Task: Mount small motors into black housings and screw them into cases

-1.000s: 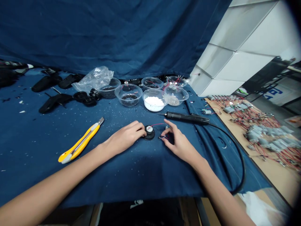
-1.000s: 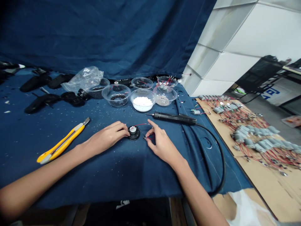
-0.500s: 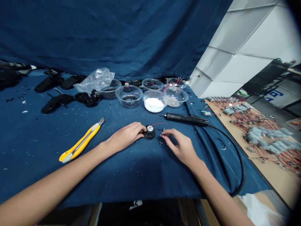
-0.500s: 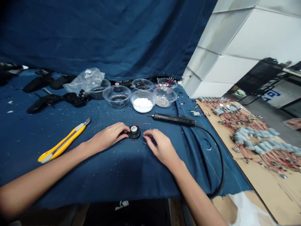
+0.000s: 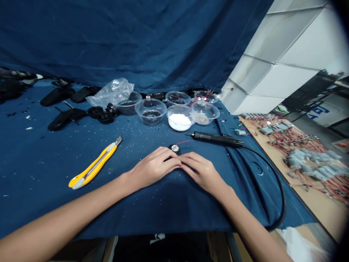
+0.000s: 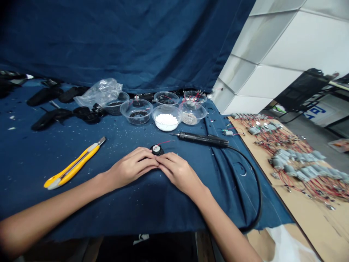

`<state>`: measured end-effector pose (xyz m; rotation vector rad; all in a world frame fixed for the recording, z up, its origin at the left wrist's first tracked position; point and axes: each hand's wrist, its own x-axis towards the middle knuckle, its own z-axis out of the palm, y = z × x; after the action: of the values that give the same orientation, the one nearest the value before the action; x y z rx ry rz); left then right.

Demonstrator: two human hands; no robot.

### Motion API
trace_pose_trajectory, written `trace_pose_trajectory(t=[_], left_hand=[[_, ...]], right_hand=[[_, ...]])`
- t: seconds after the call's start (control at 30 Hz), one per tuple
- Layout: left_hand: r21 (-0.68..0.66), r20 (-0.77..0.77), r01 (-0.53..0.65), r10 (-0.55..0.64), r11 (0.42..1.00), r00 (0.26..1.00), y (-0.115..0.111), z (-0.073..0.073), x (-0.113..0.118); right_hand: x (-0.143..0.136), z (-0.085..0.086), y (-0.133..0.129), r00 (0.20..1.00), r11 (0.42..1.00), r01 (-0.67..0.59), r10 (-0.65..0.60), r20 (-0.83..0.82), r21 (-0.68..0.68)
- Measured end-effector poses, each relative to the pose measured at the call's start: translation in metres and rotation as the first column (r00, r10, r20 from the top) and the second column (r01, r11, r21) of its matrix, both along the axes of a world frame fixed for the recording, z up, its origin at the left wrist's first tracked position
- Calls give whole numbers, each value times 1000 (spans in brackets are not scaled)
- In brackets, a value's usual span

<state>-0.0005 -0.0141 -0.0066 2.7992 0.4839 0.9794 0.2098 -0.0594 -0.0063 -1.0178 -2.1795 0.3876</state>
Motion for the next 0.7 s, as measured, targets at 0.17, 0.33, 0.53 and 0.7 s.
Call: trace_pose_trajectory(t=[0.17, 0.33, 0.53, 0.7], left_hand=[[4, -37, -28, 28, 1000, 999, 8, 1, -3], [12, -123, -44, 45, 999, 991, 22, 0, -4], [20, -181, -49, 52, 999, 982, 33, -3, -3], [8, -236, -67, 66, 998, 970, 32, -4, -2]], right_hand=[[0, -2, 3, 992, 996, 64, -58, 109, -58], [-1, -4, 8, 967, 989, 142, -131, 220, -34], [-5, -6, 12, 950, 983, 182, -167, 264, -34], [-7, -7, 14, 937, 976, 216, -200, 286, -27]])
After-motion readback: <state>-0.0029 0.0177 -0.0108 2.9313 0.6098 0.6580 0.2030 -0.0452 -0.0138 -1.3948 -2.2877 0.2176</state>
